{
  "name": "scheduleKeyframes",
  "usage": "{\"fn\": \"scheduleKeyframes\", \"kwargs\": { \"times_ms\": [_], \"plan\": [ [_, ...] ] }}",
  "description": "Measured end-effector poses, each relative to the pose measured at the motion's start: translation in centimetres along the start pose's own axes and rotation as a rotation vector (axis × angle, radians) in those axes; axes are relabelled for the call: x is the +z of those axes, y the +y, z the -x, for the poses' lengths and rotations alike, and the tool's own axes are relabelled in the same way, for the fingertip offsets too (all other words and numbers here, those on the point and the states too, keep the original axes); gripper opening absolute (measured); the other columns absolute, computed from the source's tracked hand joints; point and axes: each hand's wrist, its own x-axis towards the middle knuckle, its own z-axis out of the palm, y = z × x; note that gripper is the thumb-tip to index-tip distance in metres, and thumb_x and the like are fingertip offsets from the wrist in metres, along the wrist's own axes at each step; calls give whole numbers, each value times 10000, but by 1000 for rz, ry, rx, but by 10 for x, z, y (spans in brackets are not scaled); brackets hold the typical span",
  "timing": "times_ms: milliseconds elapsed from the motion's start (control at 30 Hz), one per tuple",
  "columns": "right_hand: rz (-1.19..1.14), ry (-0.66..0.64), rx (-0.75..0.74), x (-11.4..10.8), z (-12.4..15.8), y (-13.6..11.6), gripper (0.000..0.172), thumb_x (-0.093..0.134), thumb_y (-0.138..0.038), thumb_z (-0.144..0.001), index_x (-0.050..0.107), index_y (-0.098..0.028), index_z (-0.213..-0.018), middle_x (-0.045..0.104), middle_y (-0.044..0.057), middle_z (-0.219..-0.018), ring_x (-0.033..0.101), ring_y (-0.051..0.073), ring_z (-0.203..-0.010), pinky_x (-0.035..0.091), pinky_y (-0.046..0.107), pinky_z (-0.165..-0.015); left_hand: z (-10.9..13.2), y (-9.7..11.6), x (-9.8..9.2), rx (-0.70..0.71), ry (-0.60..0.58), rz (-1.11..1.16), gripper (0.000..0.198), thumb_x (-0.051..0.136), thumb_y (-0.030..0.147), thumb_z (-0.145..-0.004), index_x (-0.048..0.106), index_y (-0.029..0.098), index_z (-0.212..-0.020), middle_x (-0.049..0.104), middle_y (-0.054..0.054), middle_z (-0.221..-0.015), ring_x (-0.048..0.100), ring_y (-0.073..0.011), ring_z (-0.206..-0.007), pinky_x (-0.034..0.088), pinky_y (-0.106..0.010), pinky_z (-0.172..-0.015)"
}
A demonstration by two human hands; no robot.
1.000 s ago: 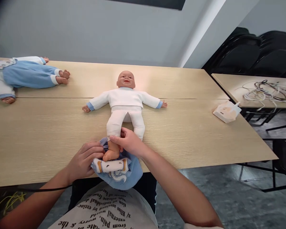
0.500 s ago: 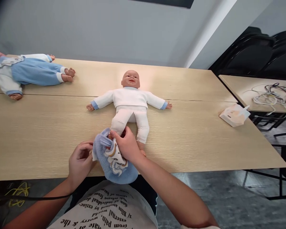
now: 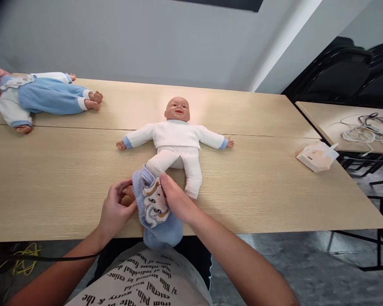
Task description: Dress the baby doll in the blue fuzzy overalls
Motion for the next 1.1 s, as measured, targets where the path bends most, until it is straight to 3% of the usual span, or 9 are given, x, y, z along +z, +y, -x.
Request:
{"fn": "scheduleKeyframes", "kwargs": {
  "times_ms": [200, 300, 400, 467, 567, 700, 867, 1033, 1100],
  "plan": [
    [520, -167, -36, -50, 19, -26, 257, 653, -462, -953, 740, -225, -908, 715, 22, -819, 614, 197, -713, 478, 313, -642, 1, -8, -14, 17, 6, 54, 551, 800, 279, -798, 545, 223, -1284, 644, -106, -1284, 668, -260, -1187, 592, -433, -993],
    [535, 46, -138, -96, -17, -47, 299, 690, -499, -913, 746, -206, -899, 683, 21, -758, 573, 176, -661, 462, 290, -612, 4, -8, -24, 62, 38, -33, 470, 809, 294, -799, 576, 223, -1200, 641, -84, -1194, 671, -236, -1082, 598, -400, -917],
    [497, 466, -270, -140, -68, -63, 328, 666, -482, -910, 711, -157, -917, 674, 42, -760, 580, 180, -697, 479, 296, -648, 6, -6, -31, 174, 77, -140, 373, 810, 294, -811, 596, 227, -1110, 636, -59, -1107, 650, -232, -1039, 580, -387, -874],
    [625, 551, -297, -153, -92, -64, 291, 646, -420, -914, 708, -137, -947, 704, 65, -850, 612, 202, -803, 509, 330, -772, 9, -4, -33, 242, 87, -173, 320, 790, 285, -836, 592, 227, -1081, 629, -56, -1087, 641, -237, -1054, 574, -387, -880],
    [718, 600, -362, -140, -94, -49, 371, 609, -403, -928, 663, -140, -1184, 686, 134, -1193, 622, 260, -1089, 486, 403, -1000, 14, -2, -31, 275, 52, -218, 289, 766, 294, -870, 587, 233, -1088, 628, -61, -1085, 641, -246, -1058, 575, -398, -892],
    [778, 809, -590, -89, -46, -12, 490, 485, -456, -995, 538, -157, -1379, 509, 197, -1432, 437, 318, -1397, 322, 504, -1205, 23, -1, -28, 276, -76, -238, 338, 771, 344, -889, 566, 243, -1140, 640, -68, -1116, 649, -258, -1067, 581, -406, -890],
    [938, 546, -705, -35, -5, 13, 805, 662, -550, -919, 350, -193, -1570, 416, 196, -1566, 350, 370, -1467, 272, 568, -1220, 27, -1, -24, 342, -187, -278, 316, 766, 328, -903, 556, 243, -1123, 646, -62, -1111, 663, -255, -1050, 583, -412, -883],
    [971, 367, -745, -50, 15, 16, 174, 576, -274, -921, 692, -285, -1050, 705, 96, -1132, 576, 336, -1207, 386, 584, -1113, 29, -5, -21, 341, -238, -298, 304, 768, 342, -895, 571, 252, -1109, 667, -57, -1075, 683, -258, -999, 594, -410, -833],
    [982, 185, -752, -68, 39, 29, 146, 576, -218, -869, 689, -310, -879, 724, 76, -1069, 617, 329, -1147, 443, 577, -1069, 34, -5, -21, 305, -231, -285, 318, 776, 362, -881, 576, 255, -1104, 670, -50, -1045, 690, -252, -953, 597, -397, -792]
  ]
}}
